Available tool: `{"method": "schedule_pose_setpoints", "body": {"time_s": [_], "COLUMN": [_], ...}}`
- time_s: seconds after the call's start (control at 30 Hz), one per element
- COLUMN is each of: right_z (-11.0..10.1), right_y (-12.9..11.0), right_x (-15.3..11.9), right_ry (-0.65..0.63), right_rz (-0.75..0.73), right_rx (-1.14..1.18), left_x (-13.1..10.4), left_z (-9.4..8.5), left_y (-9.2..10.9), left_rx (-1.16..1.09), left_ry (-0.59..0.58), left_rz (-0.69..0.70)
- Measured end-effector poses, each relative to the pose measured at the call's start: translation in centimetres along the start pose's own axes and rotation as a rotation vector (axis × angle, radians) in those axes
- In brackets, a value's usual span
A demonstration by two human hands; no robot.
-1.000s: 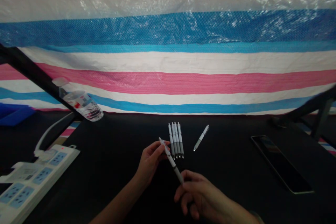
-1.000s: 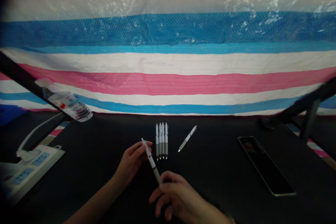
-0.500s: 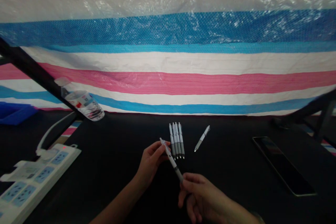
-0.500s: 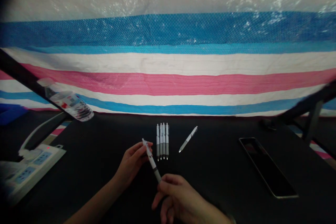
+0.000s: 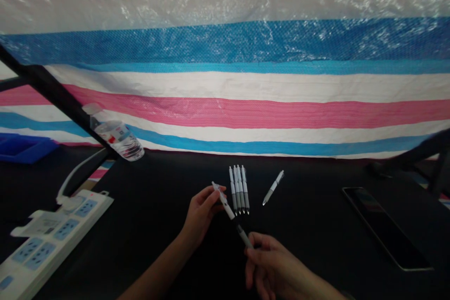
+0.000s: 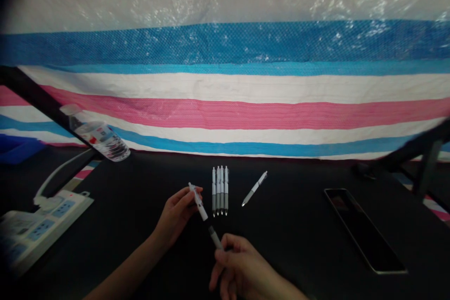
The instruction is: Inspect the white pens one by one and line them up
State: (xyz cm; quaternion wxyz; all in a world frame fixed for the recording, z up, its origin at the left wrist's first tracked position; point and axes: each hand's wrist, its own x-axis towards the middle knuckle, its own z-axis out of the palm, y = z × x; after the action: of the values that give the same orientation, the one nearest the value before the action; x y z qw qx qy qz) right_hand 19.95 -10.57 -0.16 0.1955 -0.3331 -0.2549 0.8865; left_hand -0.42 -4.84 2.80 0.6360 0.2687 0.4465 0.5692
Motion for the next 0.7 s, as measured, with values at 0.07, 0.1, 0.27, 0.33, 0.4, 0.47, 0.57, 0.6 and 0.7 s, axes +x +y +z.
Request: {"method": "schedule_pose_setpoints", "body": {"time_s": [0.07,0.1,0.27,0.33,0.4,0.47,0.57,0.6,0.7], "right_z": [0.1,0.1,0.2,0.3,0.3,0.3,0.3,0.3,0.3], "right_y": [0.0,0.0,-0.1,-0.1,0.0,0.0,-0.1,-0.1,-0.1], "right_x": [0.0,0.0,0.0,0.0,0.0,0.0,0.1,0.1,0.1], "right_ry": [-0.003,-0.008,0.002,0.008,0.008,0.004,0.006,0.011,0.024], "right_rz": [0.004,0.007,0.008,0.007,0.009,0.008,0.005,0.004,0.000], "right_rx": [-0.011,-0.015,-0.028,-0.031,-0.030,-0.026,-0.023,-0.023,-0.025], "left_x": [0.2,0.3,1.0,1.3,1.5,1.6,1.5,1.4,0.9], "left_z": [-0.2,-0.3,-1.1,-1.3,-1.5,-1.5,-1.5,-1.4,-1.0], "left_y": [0.3,0.5,0.8,0.8,0.9,0.9,0.8,0.7,0.2], "left_rx": [-0.018,-0.027,-0.092,-0.117,-0.137,-0.148,-0.148,-0.143,-0.117], "left_ry": [0.030,0.046,0.115,0.132,0.150,0.164,0.166,0.161,0.131], "left_rz": [0.012,0.019,0.053,0.059,0.058,0.052,0.043,0.038,0.004]}}
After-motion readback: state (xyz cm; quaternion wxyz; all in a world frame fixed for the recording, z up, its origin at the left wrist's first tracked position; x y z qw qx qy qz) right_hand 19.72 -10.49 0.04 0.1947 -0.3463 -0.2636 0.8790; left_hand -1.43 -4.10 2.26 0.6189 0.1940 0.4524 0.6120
